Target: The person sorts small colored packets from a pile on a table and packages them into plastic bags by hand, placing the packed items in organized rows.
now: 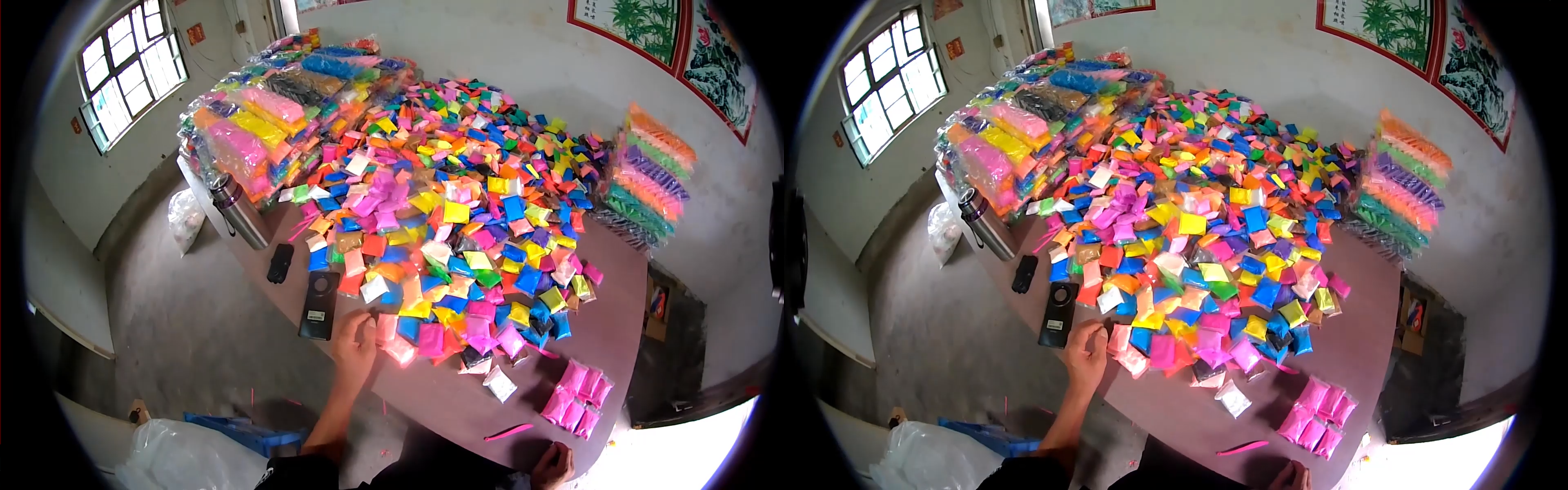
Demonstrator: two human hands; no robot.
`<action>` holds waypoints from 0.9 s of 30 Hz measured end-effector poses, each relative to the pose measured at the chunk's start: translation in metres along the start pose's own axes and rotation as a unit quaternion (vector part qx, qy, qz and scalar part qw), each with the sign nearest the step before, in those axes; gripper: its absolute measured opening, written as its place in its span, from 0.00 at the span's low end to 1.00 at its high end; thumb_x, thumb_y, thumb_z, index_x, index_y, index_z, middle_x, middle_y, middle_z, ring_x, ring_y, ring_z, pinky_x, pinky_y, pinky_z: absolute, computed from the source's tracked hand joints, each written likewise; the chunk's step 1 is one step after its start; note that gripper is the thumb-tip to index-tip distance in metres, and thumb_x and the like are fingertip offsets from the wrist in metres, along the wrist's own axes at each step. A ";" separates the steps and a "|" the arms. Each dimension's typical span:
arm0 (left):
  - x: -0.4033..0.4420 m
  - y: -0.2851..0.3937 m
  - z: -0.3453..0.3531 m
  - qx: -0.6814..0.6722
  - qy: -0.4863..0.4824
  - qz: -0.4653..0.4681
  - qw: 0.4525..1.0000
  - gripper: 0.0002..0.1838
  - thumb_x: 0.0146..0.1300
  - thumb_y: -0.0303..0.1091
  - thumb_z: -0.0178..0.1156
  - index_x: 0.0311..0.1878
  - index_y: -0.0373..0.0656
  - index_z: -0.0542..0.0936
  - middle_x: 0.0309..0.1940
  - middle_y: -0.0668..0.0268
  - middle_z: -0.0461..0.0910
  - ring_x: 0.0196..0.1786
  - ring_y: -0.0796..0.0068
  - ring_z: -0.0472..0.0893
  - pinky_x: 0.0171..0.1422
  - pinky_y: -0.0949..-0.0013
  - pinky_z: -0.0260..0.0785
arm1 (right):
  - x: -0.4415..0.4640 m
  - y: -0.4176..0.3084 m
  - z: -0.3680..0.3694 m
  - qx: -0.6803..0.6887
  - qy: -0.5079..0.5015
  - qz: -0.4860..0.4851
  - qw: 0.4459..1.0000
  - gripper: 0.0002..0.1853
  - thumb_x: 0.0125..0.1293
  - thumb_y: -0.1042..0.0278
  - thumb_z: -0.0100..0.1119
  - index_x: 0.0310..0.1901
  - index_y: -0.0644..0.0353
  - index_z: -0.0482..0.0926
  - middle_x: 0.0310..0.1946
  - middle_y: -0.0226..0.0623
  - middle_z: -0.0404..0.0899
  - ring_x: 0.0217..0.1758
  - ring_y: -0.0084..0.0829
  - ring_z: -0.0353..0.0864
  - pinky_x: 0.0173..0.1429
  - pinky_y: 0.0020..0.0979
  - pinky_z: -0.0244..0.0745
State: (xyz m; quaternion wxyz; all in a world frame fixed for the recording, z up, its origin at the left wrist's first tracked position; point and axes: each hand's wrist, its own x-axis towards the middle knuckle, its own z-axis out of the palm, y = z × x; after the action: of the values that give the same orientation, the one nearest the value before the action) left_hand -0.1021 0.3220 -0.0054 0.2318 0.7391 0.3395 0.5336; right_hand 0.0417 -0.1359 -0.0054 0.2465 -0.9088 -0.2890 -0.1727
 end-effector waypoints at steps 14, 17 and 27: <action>-0.014 -0.062 0.003 -0.111 -0.042 -0.197 0.973 0.14 0.78 0.36 0.61 0.54 0.35 0.84 0.50 0.63 0.86 0.52 0.72 0.83 0.61 0.66 0.75 | 0.007 0.009 0.016 0.055 0.065 0.051 0.995 0.03 0.63 0.76 0.66 0.37 0.58 0.85 0.29 0.42 0.83 0.30 0.47 0.85 0.36 0.41 0.80; -0.008 -0.072 -0.003 -0.014 -0.066 -0.139 0.988 0.18 0.79 0.39 0.61 0.56 0.31 0.84 0.50 0.58 0.88 0.51 0.70 0.84 0.60 0.66 0.75 | 0.009 0.007 0.012 0.040 0.081 0.067 0.994 0.04 0.62 0.76 0.68 0.38 0.58 0.86 0.29 0.41 0.83 0.30 0.45 0.86 0.34 0.39 0.80; -0.004 -0.086 -0.007 -0.005 -0.080 -0.074 0.994 0.17 0.79 0.38 0.61 0.54 0.31 0.84 0.50 0.58 0.88 0.52 0.67 0.84 0.62 0.66 0.74 | 0.002 0.012 0.006 0.086 0.061 0.058 0.993 0.07 0.61 0.81 0.70 0.41 0.62 0.85 0.29 0.41 0.84 0.29 0.42 0.86 0.33 0.36 0.79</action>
State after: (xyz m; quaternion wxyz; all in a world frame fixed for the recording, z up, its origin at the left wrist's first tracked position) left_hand -0.1312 0.3754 -0.0664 0.3008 0.7510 0.3708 0.4561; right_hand 0.0516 -0.1401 -0.0131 0.3508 -0.8871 -0.2340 -0.1880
